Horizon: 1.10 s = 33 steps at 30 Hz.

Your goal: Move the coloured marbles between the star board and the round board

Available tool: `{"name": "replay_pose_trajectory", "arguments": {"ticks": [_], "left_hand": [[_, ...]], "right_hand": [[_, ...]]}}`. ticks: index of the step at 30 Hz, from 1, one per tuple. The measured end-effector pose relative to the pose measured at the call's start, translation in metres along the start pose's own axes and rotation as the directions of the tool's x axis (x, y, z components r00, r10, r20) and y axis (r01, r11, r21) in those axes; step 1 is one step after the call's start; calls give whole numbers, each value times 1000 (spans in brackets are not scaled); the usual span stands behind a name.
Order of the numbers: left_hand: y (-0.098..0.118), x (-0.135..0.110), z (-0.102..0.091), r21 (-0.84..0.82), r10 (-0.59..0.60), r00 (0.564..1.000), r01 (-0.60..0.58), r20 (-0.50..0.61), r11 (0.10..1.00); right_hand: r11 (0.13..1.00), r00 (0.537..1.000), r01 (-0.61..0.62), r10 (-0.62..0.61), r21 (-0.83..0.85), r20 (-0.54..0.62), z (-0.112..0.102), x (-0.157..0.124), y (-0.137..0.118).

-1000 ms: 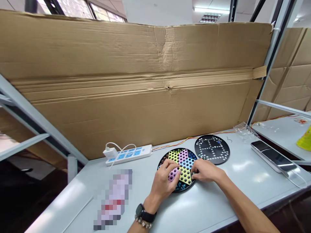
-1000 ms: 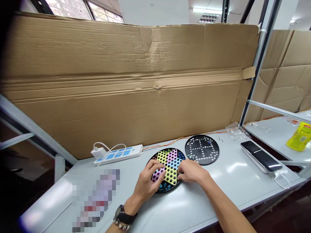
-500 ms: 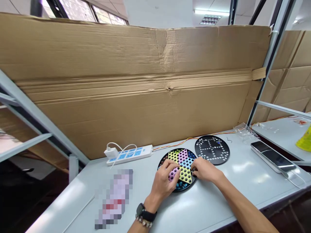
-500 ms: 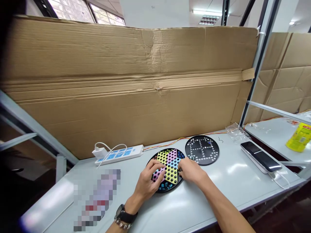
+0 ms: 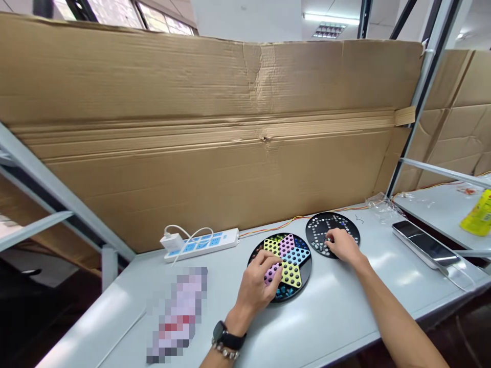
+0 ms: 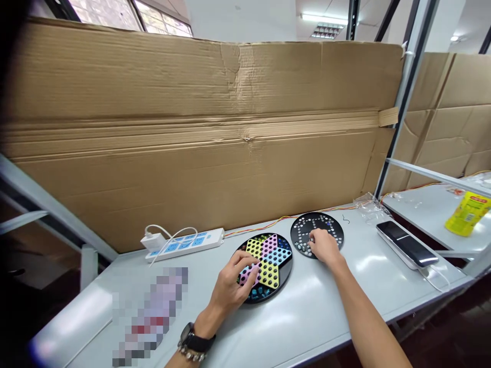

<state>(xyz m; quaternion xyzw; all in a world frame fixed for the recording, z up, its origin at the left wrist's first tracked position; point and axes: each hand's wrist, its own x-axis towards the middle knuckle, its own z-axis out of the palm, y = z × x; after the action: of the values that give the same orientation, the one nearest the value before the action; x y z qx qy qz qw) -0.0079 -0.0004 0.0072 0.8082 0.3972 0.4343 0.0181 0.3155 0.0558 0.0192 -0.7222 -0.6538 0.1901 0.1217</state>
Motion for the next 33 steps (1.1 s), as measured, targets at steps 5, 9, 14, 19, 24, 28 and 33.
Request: {"name": "replay_pose_trajectory", "arguments": {"ticks": [5,9,14,19,24,28,33], "left_hand": [[-2,-2,2,-8,-51,999,51,1,999],[-3,-3,4,-12,-64,998,64,2,998],[-5,-2,3,-17,-42,999,42,-3,999],[-4,-2,1,7,-30,1000,29,9,1000],[-3,-1,-1,21,-23,1000,23,3,1000],[-2,-2,-1,21,-38,999,38,14,999],[2,-2,-3,15,-61,996,60,59,998]], "right_hand": [[998,998,47,-45,41,-33,11,7,7],[996,995,77,-74,54,-62,14,13,12],[988,990,87,-72,128,-118,13,13,5],[944,960,280,-274,177,-59,15,12,-28],[918,904,395,-396,35,160,11,12,-64],[916,894,394,-362,-80,263,-1,12,-79],[904,884,412,-367,-112,290,-8,17,-83]]}}
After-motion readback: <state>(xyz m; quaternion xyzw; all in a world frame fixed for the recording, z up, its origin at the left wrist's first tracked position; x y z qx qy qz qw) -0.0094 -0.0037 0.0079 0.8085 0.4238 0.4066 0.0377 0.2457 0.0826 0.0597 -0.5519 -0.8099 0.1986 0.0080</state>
